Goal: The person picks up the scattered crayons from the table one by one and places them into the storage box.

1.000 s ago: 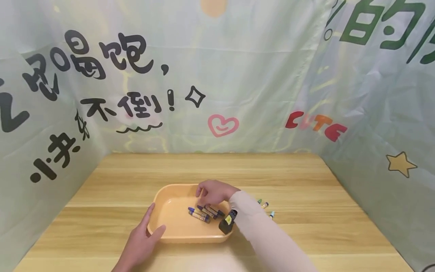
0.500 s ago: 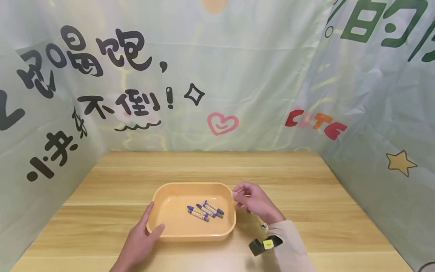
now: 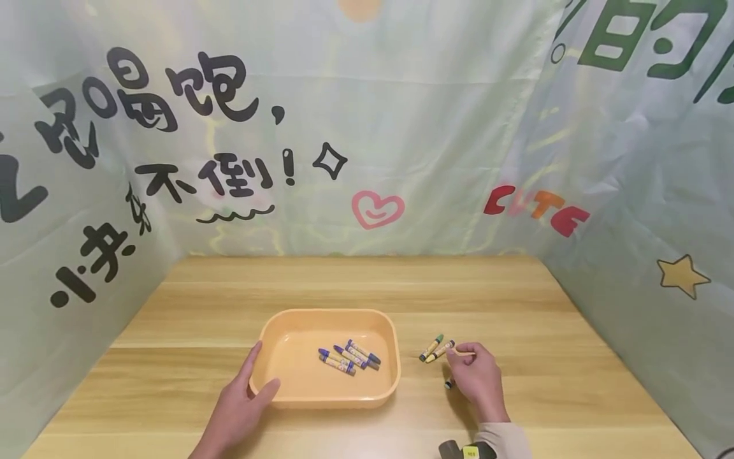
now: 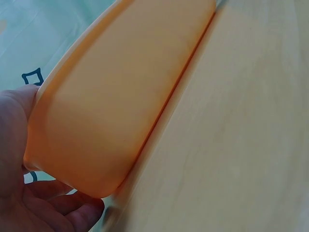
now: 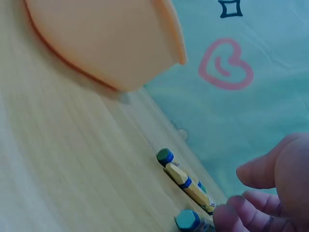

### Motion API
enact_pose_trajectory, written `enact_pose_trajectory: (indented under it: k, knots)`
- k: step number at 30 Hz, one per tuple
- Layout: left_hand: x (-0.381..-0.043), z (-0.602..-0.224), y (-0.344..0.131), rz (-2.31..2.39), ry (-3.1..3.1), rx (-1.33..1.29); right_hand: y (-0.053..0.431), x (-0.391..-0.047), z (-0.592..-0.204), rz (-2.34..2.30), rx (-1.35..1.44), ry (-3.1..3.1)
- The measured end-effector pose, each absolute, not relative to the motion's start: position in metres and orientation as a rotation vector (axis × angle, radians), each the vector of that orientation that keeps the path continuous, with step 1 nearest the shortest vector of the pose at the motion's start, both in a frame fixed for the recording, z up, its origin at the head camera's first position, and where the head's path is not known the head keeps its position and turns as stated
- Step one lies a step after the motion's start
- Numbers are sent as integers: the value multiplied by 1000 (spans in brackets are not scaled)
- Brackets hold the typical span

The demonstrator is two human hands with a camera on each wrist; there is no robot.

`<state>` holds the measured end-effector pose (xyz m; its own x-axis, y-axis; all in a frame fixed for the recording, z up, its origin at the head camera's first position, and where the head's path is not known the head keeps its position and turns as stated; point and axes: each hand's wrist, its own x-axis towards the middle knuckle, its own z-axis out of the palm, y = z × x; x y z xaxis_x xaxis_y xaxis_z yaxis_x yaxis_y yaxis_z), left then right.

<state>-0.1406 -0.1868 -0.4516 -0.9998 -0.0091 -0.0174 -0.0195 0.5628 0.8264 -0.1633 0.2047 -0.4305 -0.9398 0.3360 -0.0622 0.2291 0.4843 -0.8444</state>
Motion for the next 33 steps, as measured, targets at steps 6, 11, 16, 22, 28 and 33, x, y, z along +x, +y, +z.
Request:
enact_pose_trajectory:
  k: [6, 11, 16, 22, 28, 33]
  knots:
    - [-140, -451, -186, 1457, 2762, -56, 213, -160, -439, 1325, -502, -2652]
    - [-141, -452, -187, 1459, 2756, -60, 212, -160, -443, 1280, -488, -2670]
    - [-142, -451, -186, 1443, 2756, -64, 213, -164, -447, 1174, -479, -2734]
    - [-141, -448, -185, 1435, 2747, -65, 214, -166, -449, 1070, -473, -2793]
    - [-140, -446, -184, 1419, 2749, -76, 215, -167, -448, 1154, -549, -2782]
    - [-140, -446, -185, 1422, 2749, -77, 217, -169, -448, 1209, -556, -2745]
